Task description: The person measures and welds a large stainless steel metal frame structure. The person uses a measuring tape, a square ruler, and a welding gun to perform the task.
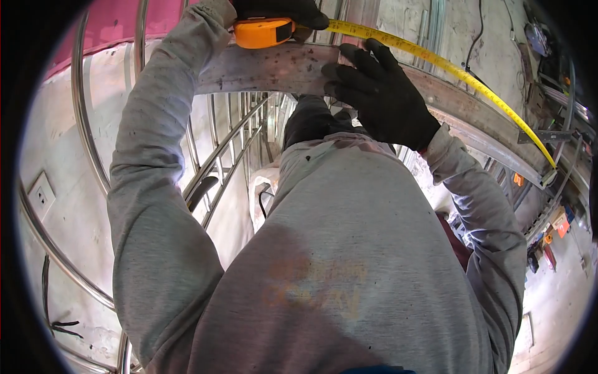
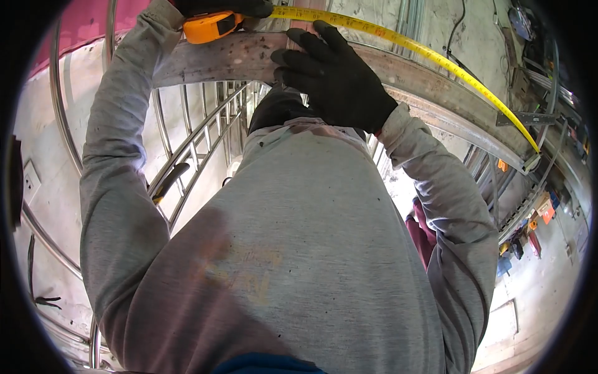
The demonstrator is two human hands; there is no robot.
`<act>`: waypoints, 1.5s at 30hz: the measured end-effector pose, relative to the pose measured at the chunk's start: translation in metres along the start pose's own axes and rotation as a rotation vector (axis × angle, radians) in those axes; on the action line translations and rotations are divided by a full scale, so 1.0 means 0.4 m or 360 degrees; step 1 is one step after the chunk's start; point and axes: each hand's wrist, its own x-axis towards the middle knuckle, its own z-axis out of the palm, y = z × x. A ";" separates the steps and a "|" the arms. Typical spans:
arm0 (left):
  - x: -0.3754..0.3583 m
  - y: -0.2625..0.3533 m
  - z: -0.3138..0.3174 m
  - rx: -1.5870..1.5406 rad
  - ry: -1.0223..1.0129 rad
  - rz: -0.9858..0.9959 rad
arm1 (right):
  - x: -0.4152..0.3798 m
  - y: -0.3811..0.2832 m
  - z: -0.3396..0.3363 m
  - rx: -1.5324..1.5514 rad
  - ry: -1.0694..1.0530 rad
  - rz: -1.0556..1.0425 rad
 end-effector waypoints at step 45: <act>-0.083 0.056 0.433 0.0649 0.1350 0.1027 | -0.069 0.024 0.101 0.0108 0.0148 -0.0115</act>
